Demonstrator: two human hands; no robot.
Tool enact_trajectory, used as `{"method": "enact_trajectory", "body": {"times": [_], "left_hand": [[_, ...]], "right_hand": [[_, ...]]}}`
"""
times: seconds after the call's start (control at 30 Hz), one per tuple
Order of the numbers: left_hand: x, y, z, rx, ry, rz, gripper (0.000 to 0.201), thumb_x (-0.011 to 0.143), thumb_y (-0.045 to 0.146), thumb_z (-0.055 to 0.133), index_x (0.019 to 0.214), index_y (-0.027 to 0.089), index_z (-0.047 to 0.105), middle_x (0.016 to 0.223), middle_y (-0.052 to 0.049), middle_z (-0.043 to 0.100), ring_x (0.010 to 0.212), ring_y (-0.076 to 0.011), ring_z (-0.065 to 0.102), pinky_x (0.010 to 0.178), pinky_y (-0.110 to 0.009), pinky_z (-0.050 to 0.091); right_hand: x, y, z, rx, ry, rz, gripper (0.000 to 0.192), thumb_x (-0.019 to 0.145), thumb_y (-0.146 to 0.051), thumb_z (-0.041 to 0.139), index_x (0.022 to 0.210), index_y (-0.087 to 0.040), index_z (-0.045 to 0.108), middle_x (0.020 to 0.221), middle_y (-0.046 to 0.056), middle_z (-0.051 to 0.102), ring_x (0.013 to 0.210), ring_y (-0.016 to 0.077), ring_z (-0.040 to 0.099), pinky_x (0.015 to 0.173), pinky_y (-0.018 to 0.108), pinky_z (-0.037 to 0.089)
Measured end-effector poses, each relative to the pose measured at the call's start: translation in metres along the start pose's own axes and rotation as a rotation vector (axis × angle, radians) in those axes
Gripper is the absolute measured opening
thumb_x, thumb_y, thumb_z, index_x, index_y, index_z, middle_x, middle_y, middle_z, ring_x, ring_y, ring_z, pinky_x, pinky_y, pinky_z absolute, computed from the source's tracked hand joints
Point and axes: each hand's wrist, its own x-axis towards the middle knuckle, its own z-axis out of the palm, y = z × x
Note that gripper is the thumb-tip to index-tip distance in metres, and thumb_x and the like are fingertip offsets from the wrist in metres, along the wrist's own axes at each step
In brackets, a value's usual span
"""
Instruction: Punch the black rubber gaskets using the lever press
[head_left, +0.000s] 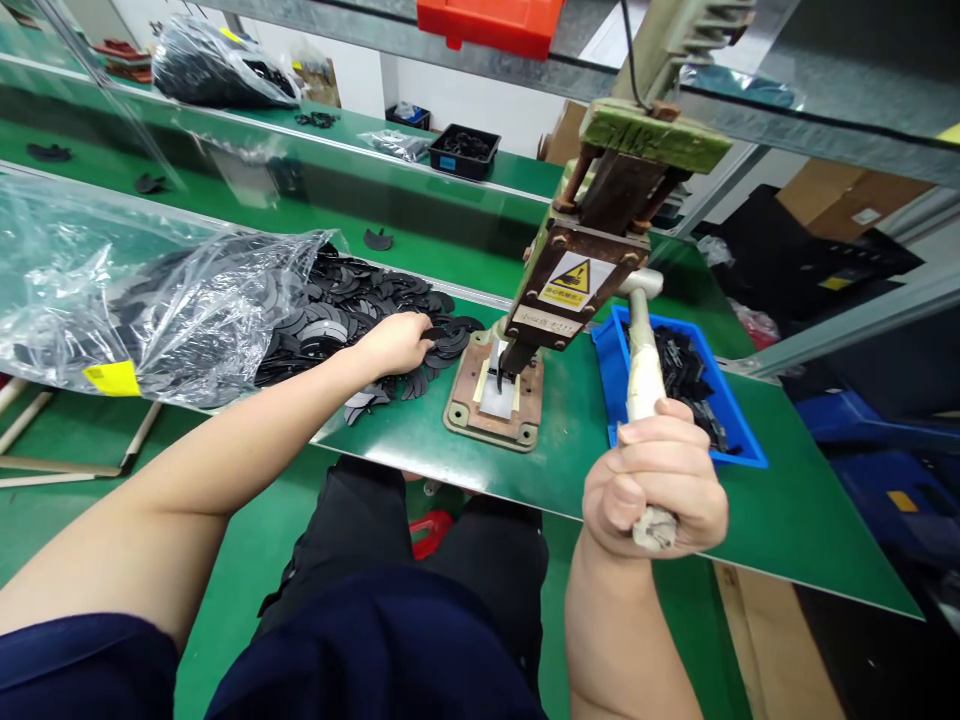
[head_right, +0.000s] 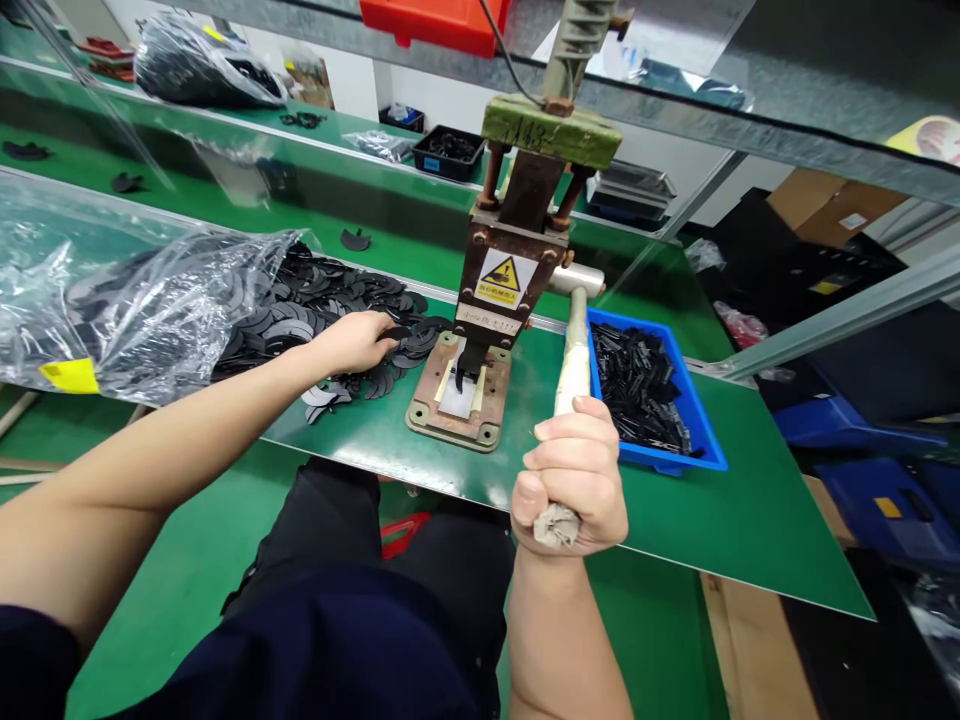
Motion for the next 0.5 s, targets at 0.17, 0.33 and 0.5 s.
{"method": "enact_trajectory", "body": {"times": [0.17,0.33,0.5], "left_hand": [[-0.007,0.039,0.015,-0.893,-0.136,-0.18,0.018,0.097,0.031,0.075,0.092,0.017,0.065,0.079,-0.004,0.074,0.063,-0.0142,0.07,0.061,-0.024,0.057],[0.0,0.063,0.039,-1.098,-0.164,-0.237,0.024,0.09,0.024,0.084,0.079,0.014,0.064,0.067,0.0,0.067,0.048,-0.0065,0.055,0.048,-0.018,0.046],[0.01,0.063,0.048,-1.113,-0.173,-0.199,0.024,0.087,0.024,0.087,0.079,0.013,0.067,0.063,0.003,0.062,0.046,-0.0049,0.051,0.043,-0.016,0.043]], "right_hand": [[0.0,0.002,0.005,-0.014,0.066,-0.007,0.04,0.094,-0.039,0.072,0.065,-0.026,0.047,0.058,-0.005,0.053,0.067,0.0162,0.063,0.093,0.052,0.057],[0.0,0.001,0.004,-0.012,0.036,-0.012,0.038,0.094,-0.039,0.072,0.067,-0.025,0.048,0.058,-0.005,0.053,0.067,0.0155,0.064,0.095,0.052,0.056],[0.001,-0.001,0.005,-0.02,0.053,0.003,0.042,0.093,-0.038,0.072,0.064,-0.024,0.045,0.058,-0.005,0.053,0.066,0.015,0.063,0.093,0.051,0.056]]}}
